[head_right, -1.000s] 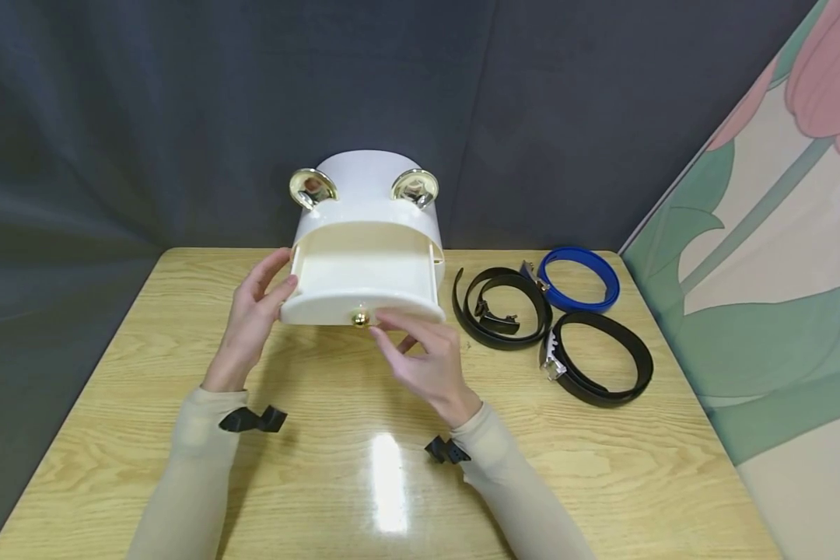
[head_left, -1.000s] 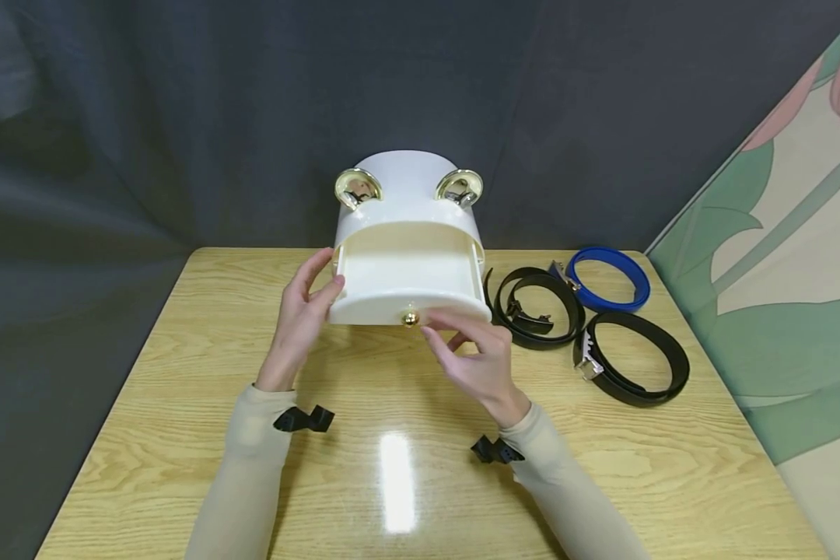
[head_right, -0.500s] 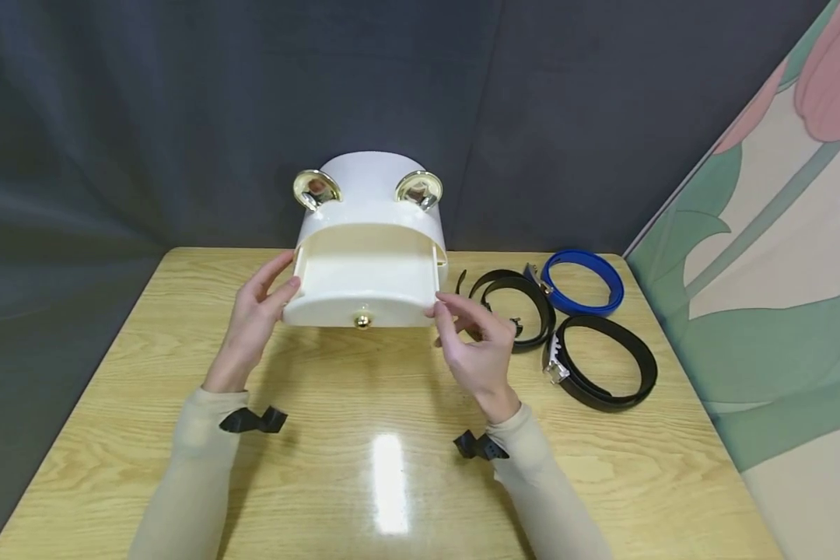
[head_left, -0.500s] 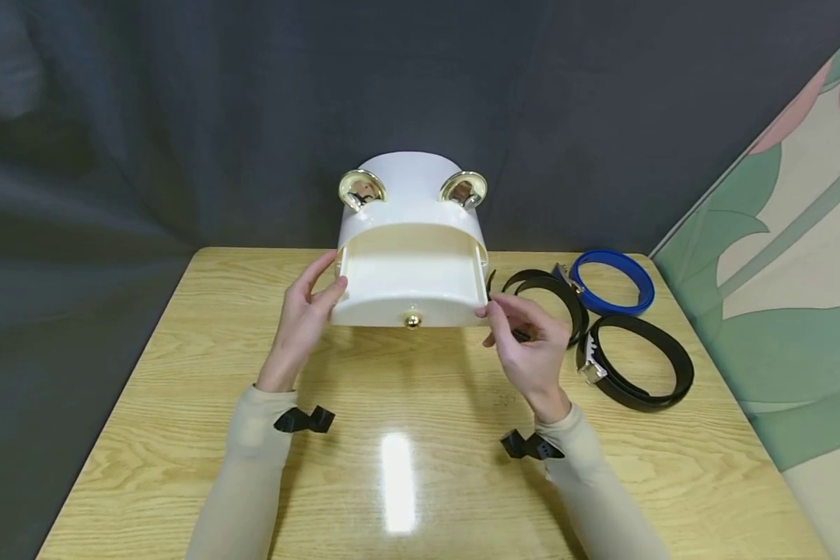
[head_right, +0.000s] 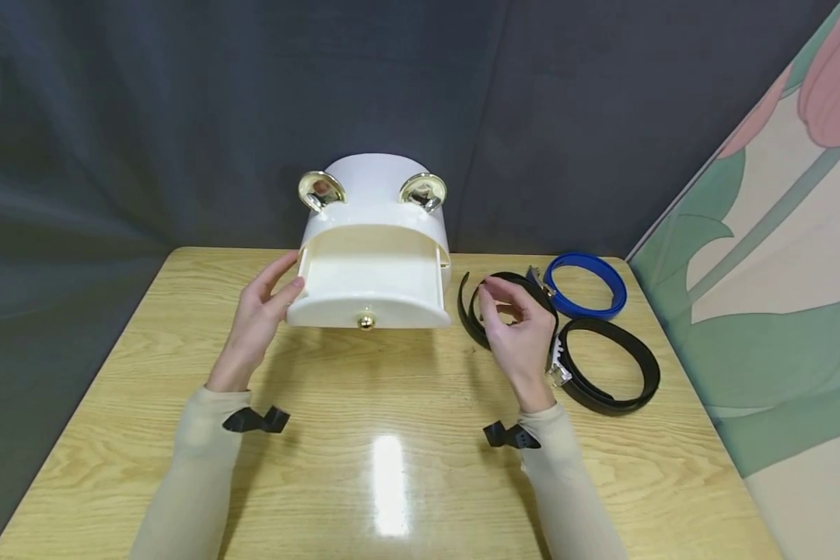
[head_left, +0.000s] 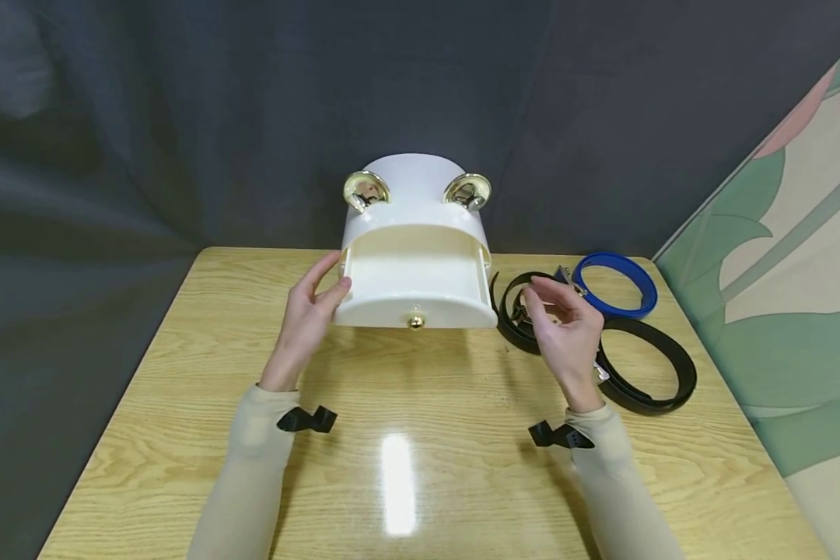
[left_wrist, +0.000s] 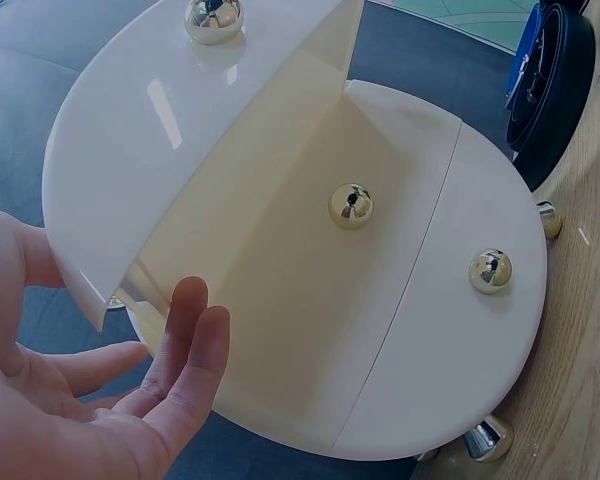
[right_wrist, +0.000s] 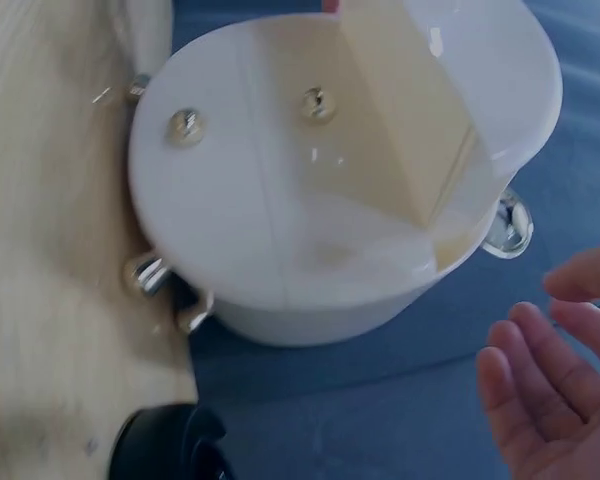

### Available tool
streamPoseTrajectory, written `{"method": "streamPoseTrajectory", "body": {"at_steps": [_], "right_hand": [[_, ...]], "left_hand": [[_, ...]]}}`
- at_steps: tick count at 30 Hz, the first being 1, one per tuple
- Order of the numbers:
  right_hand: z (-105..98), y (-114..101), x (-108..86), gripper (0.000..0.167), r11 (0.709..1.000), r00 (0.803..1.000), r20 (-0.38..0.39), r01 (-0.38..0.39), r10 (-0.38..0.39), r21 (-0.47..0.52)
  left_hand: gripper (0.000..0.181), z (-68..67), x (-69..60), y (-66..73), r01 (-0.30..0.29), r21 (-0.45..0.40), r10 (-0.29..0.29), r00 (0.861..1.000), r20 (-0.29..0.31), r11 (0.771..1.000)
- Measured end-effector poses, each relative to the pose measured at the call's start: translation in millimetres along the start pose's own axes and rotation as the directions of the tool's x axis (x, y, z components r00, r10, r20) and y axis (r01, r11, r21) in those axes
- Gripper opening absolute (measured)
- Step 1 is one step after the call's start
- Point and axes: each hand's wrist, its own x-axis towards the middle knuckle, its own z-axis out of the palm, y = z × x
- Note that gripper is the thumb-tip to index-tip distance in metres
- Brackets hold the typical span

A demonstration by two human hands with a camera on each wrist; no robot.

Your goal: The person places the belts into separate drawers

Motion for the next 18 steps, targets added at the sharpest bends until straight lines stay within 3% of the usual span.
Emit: {"method": "streamPoseTrajectory", "body": {"at_steps": [6, 10, 13, 18], "right_hand": [[-12.2, 19.7, -1.9, 0.024, 0.993, 0.991, 0.112, -0.061, 0.072, -0.100], [-24.2, 33.4, 1.1, 0.031, 0.966, 0.979, 0.177, -0.057, 0.104, -0.251], [-33.6, 43.0, 3.9, 0.038, 0.930, 0.957, 0.249, -0.049, 0.148, -0.363], [-42.8, 57.1, 5.3, 0.054, 0.881, 0.897, 0.368, -0.050, 0.247, -0.470]], "left_hand": [[0.058, -1.8, 0.2, 0.5, -0.009, 0.010, 0.009, 1.000, -0.008, 1.000], [0.058, -1.6, 0.7, 0.7, -0.011, 0.010, 0.012, 1.000, -0.011, 1.000], [0.058, -1.5, 0.8, 0.3, -0.010, 0.012, 0.011, 1.000, -0.004, 1.000], [0.059, -0.8, 0.7, -0.4, -0.003, 0.010, 0.003, 1.000, 0.000, 1.000]]}}
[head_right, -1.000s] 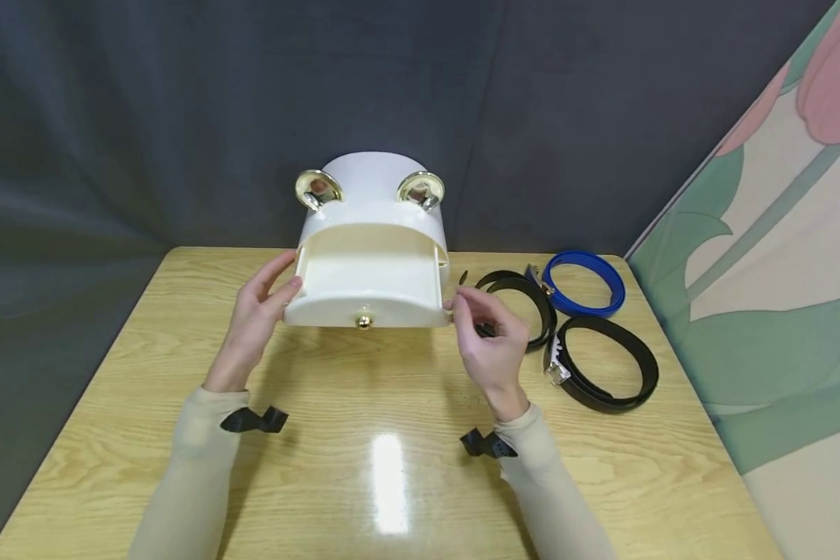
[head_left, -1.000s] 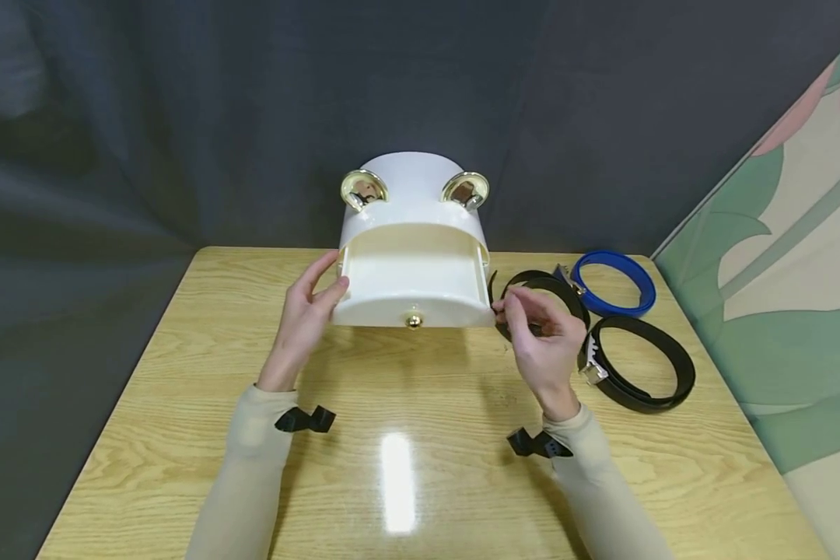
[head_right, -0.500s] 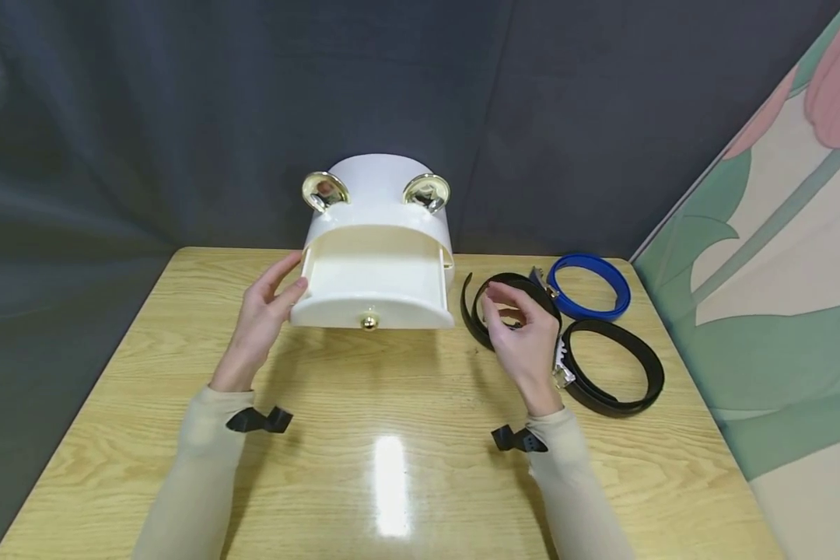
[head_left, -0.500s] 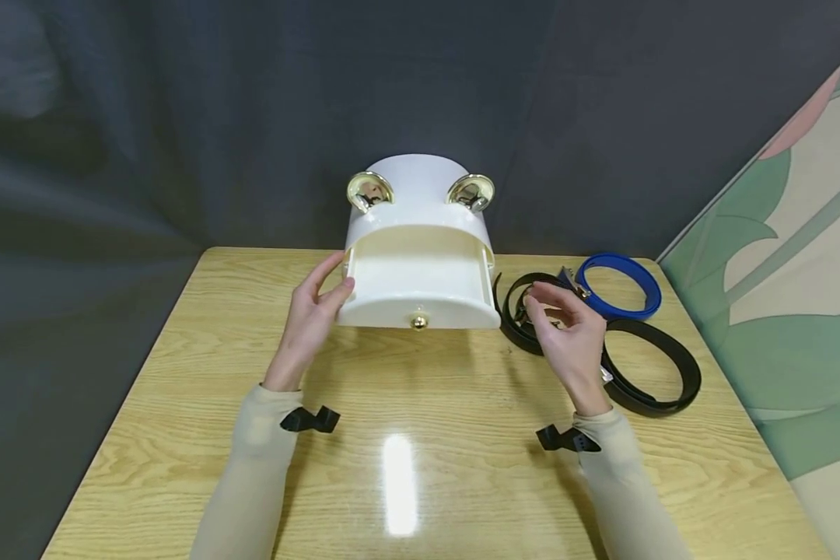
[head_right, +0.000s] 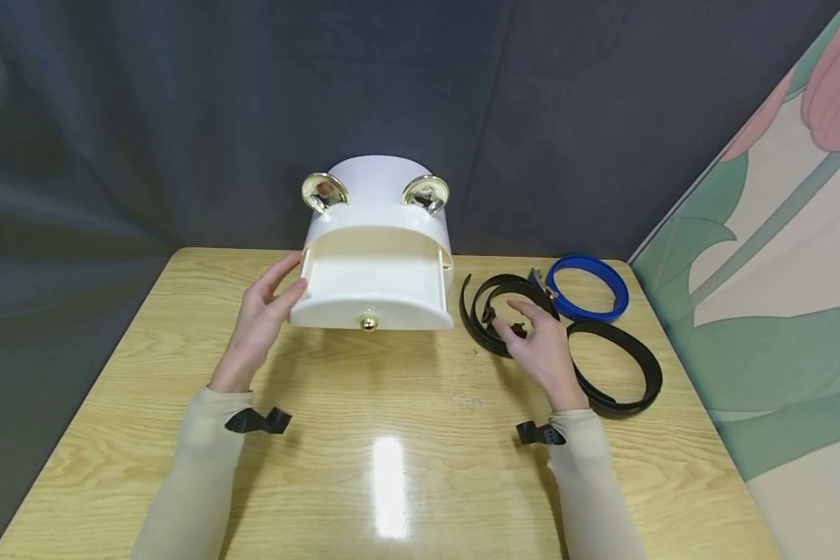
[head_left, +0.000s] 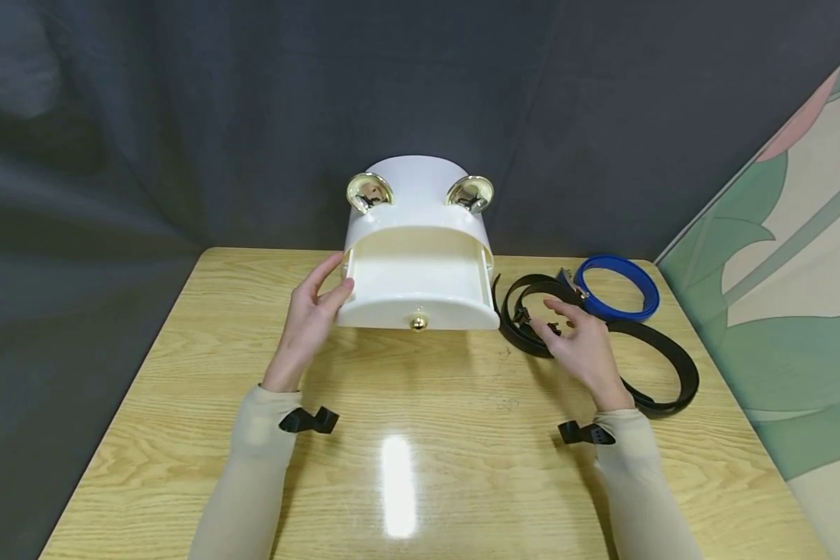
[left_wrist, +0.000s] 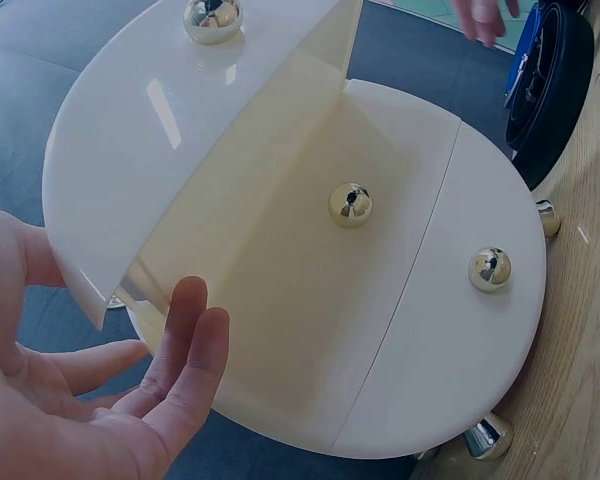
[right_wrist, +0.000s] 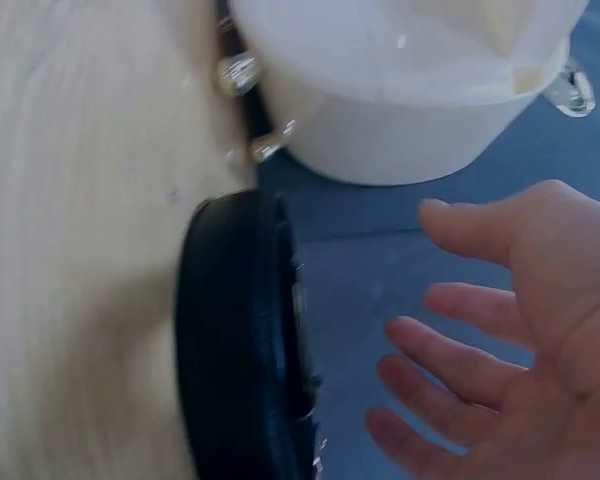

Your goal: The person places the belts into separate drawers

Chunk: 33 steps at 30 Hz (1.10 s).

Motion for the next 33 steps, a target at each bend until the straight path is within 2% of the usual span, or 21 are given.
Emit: {"method": "streamPoseTrajectory", "body": {"at_steps": [4, 9, 13, 20, 28, 33], "right_hand": [[4.9, 10.8, 2.1, 0.066, 0.997, 0.995, 0.096, -0.010, 0.017, -0.072], [10.7, 19.9, 4.6, 0.076, 0.987, 0.976, 0.211, -0.014, 0.049, -0.160], [14.0, 23.8, 4.9, 0.078, 0.979, 0.963, 0.259, -0.013, 0.067, -0.205], [20.0, 27.5, 3.0, 0.070, 0.977, 0.963, 0.264, 0.007, 0.051, -0.215], [25.9, 30.8, 0.0, 0.057, 0.962, 0.978, 0.204, 0.024, 0.033, -0.273], [29.2, 31.5, 0.2, 0.049, 0.961, 0.985, 0.172, 0.061, -0.014, -0.269]], "left_hand": [[0.059, 0.1, 0.0, -0.2, 0.003, 0.002, -0.003, 1.000, -0.003, 1.000], [0.059, 0.5, 0.3, 0.7, 0.006, 0.004, -0.006, 1.000, -0.003, 1.000], [0.059, 1.1, 0.2, 1.3, 0.003, -0.003, -0.003, 1.000, 0.002, 1.000], [0.059, 1.6, -0.7, 3.5, 0.019, -0.002, -0.019, 1.000, 0.003, 1.000], [0.059, 3.3, -1.5, 4.5, 0.010, 0.001, -0.010, 1.000, 0.006, 1.000], [0.059, 3.0, -1.5, 3.9, 0.011, 0.001, -0.011, 1.000, 0.009, 1.000]]}}
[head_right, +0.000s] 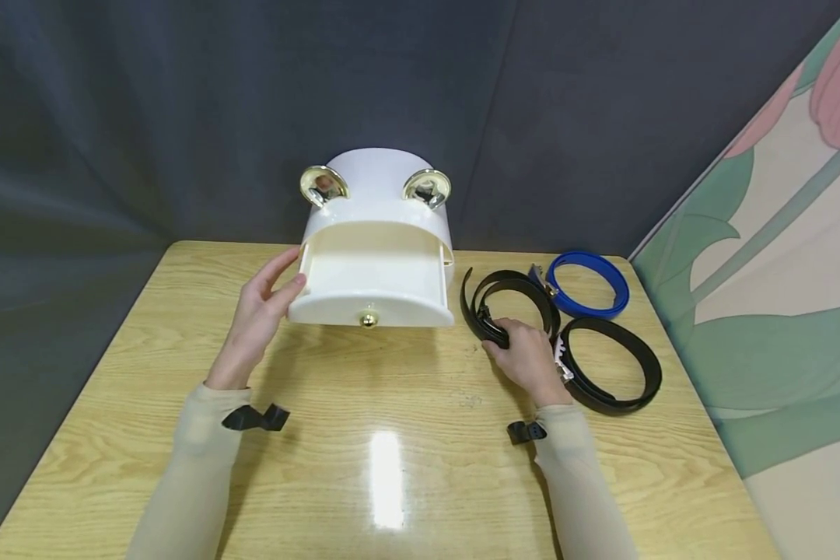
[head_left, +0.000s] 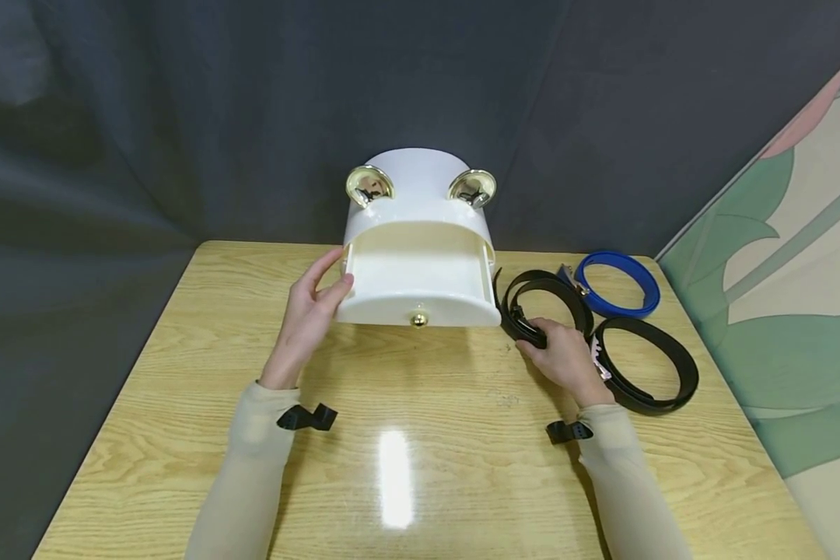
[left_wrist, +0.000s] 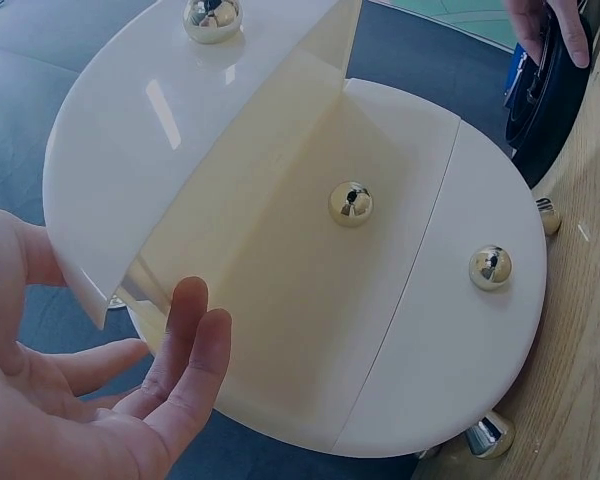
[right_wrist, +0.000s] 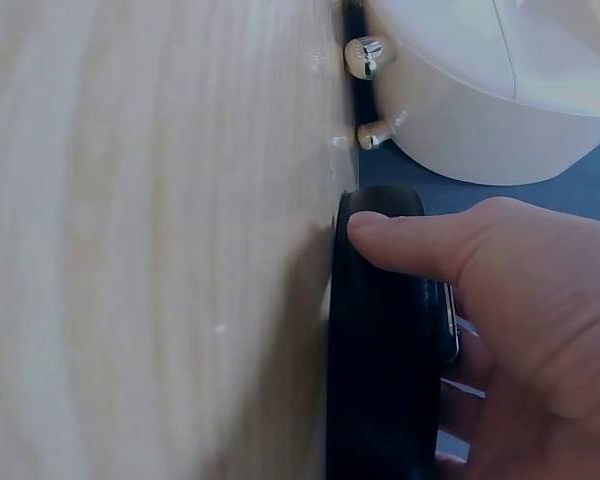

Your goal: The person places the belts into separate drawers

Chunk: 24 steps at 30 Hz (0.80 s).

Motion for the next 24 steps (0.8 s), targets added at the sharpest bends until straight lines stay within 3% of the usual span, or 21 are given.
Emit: {"method": "streamPoseTrajectory", "body": {"at_steps": [6, 19, 24], "right_hand": [[1.3, -1.1, 0.5, 0.046, 1.000, 0.999, -0.024, 0.023, -0.023, 0.009], [-5.9, -4.6, -1.4, 0.048, 1.000, 1.000, 0.025, -0.008, 0.008, 0.005], [-11.4, -7.2, -1.7, 0.049, 0.999, 0.999, 0.027, -0.030, 0.029, 0.022]], "left_hand": [[0.058, -1.8, -0.7, 1.7, 0.012, 0.009, -0.012, 1.000, 0.010, 1.000], [0.062, -6.4, -5.7, 7.7, 0.012, 0.017, -0.013, 0.997, 0.080, 1.000], [0.064, -8.1, -6.5, 10.0, 0.040, 0.041, -0.044, 0.994, 0.097, 0.998]]}}
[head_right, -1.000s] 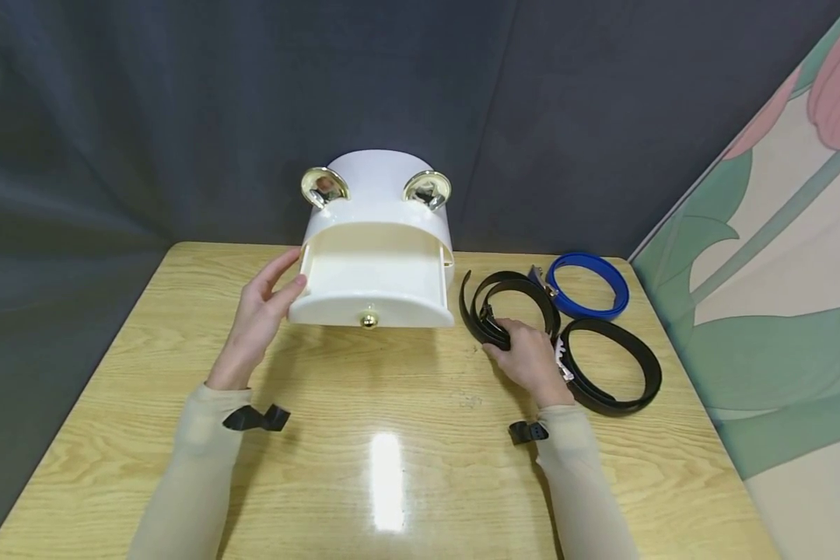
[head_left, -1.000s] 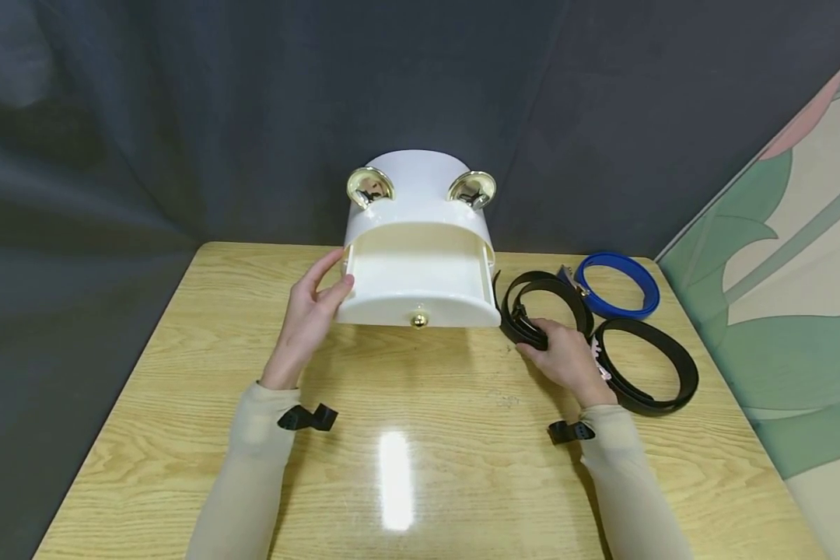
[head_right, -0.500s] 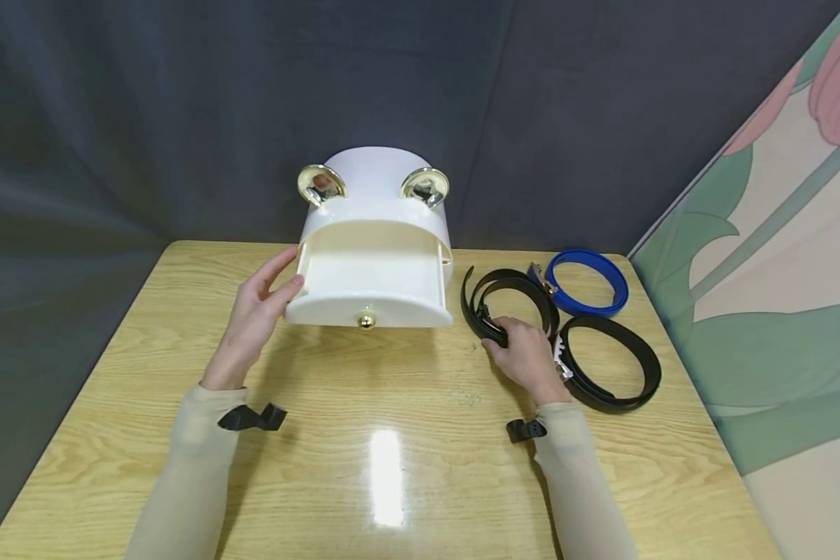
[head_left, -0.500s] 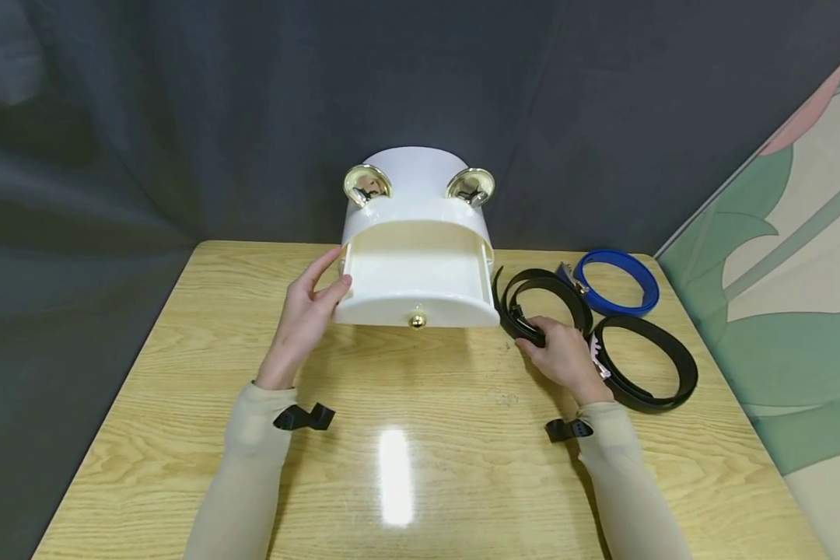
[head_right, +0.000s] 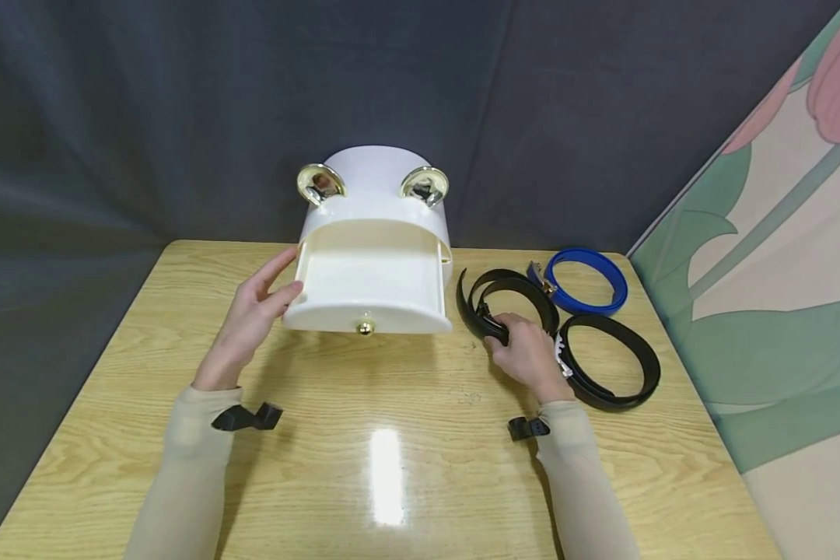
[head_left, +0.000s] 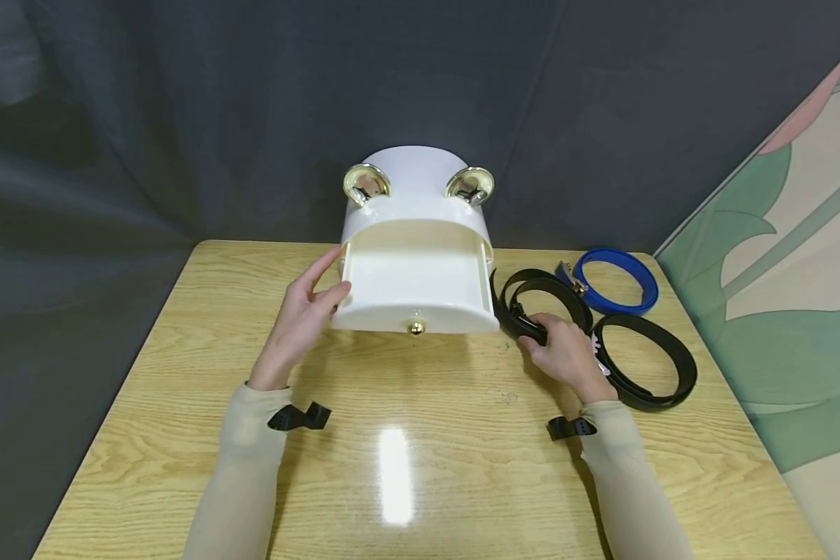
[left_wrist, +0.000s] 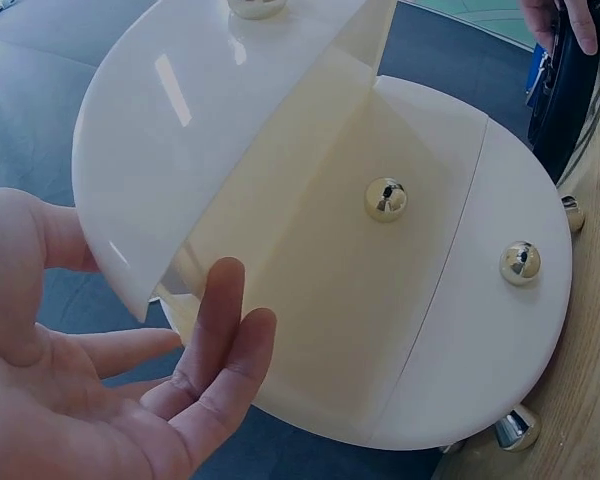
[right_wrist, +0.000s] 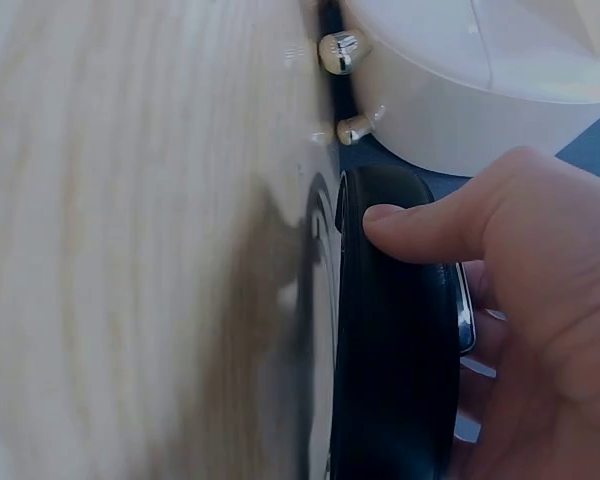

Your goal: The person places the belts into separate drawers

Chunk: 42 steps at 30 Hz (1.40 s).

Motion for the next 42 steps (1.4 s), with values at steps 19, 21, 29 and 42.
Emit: {"method": "streamPoseTrajectory", "body": {"at_steps": [19, 21, 29, 42], "right_hand": [[-20.8, -2.7, -4.3, 0.050, 0.992, 1.000, 0.001, 0.015, -0.015, 0.123], [-23.1, -4.5, -5.6, 0.049, 0.990, 1.000, -0.004, 0.022, -0.022, 0.136], [-30.4, -7.5, -6.8, 0.047, 0.989, 0.999, -0.037, 0.037, -0.032, 0.143], [-45.9, -12.5, -11.7, 0.047, 0.984, 0.995, -0.063, 0.081, -0.072, 0.157]], "left_hand": [[0.064, 0.2, 1.6, 1.1, 0.016, -0.005, -0.015, 1.000, 0.016, 1.000], [0.065, 0.3, 1.3, 1.4, 0.026, -0.004, -0.026, 1.000, 0.013, 1.000], [0.063, 0.2, 0.1, 1.3, 0.033, 0.000, -0.033, 0.999, 0.010, 0.999], [0.064, 0.7, -0.3, -0.3, 0.031, 0.014, -0.031, 0.999, 0.013, 0.999]]}}
